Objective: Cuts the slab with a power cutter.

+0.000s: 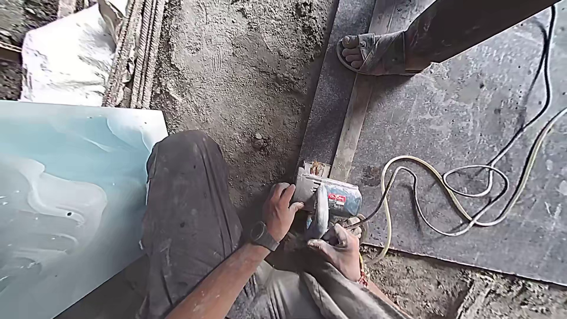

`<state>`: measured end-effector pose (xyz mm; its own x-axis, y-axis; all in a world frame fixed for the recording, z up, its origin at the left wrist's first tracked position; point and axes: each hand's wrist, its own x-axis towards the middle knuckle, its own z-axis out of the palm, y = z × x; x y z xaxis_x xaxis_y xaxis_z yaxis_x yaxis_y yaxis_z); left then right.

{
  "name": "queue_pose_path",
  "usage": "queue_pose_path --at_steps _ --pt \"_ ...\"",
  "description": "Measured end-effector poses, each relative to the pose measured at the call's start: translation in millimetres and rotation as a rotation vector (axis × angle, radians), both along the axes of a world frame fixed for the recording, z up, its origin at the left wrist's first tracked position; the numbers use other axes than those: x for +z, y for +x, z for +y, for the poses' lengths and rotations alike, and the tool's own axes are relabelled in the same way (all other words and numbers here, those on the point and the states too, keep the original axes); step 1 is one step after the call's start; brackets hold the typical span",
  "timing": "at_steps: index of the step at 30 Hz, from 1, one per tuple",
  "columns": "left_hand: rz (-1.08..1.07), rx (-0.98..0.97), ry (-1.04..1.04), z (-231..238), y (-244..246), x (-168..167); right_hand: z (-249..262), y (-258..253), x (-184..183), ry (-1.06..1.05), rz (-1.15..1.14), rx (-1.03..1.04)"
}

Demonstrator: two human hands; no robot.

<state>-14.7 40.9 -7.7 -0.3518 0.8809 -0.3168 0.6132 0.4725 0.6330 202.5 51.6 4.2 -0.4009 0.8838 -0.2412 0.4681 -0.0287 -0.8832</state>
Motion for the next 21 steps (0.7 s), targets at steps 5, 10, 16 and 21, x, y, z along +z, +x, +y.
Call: queue_pose_path --at_steps 5,10,16,21 --pt "0.013 0.006 0.024 2.5 -0.5 -0.3 -0.9 -2.4 0.0 0.020 -0.021 -0.028" --pt "-0.002 0.010 0.001 7.0 -1.1 1.9 -0.1 -3.6 -0.6 0.031 -0.020 -0.043" --pt "0.002 0.012 -0.010 11.4 -1.9 5.5 1.4 -6.4 -1.0 0.058 -0.046 -0.036" --pt "-0.002 0.020 -0.007 11.7 -1.4 4.7 2.7 -9.6 1.6 0.088 -0.120 -0.033"
